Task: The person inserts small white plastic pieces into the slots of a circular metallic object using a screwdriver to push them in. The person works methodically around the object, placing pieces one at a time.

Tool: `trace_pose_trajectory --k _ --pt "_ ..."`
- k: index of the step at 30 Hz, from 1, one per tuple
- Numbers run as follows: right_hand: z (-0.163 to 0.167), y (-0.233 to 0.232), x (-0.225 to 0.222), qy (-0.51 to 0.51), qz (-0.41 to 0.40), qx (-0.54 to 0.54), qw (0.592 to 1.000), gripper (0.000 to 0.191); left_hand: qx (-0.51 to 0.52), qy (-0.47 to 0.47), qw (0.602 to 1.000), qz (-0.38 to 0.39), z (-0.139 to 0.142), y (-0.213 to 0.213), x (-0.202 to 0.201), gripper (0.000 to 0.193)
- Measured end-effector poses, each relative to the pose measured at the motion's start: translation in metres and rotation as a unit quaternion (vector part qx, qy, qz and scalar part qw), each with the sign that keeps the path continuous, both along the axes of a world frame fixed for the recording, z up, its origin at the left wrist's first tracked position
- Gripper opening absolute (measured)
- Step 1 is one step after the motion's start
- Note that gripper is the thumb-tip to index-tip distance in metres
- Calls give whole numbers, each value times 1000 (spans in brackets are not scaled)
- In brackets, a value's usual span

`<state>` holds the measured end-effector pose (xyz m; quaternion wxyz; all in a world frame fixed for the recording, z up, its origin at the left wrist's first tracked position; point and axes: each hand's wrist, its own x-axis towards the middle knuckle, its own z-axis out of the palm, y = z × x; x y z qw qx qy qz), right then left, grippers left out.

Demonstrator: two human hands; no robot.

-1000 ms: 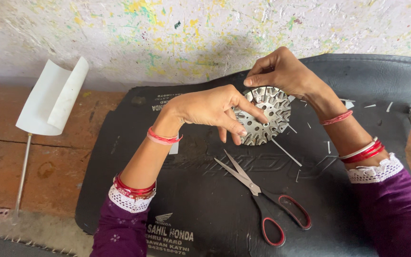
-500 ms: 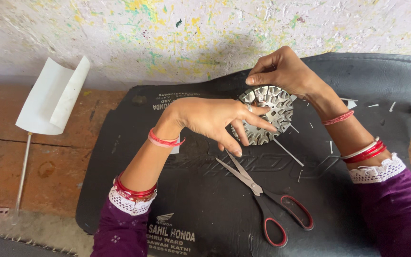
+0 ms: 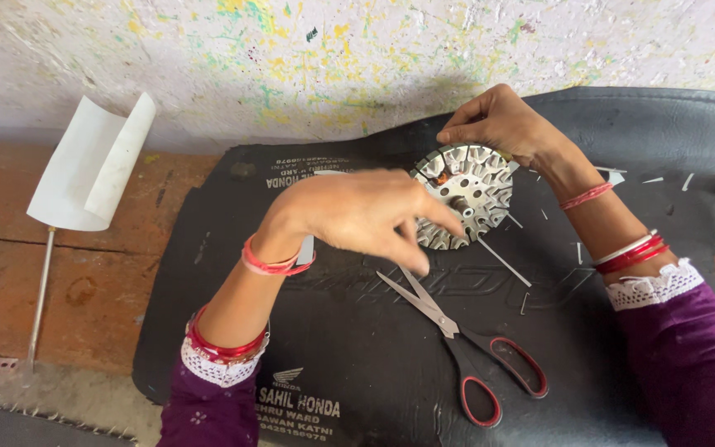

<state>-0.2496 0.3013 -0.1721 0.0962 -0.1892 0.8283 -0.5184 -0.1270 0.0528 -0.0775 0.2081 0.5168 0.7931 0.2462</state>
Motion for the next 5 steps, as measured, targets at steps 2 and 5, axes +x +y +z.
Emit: trace_pose_trajectory --k 2,5 --pt "-5 2 -4 -16 -3 -9 1000 19 -30 71 990 121 -1 -6 0 36" --pt "-12 7 -9 -40 -21 -9 999 19 -25 233 912 337 -4 1 -7 15"
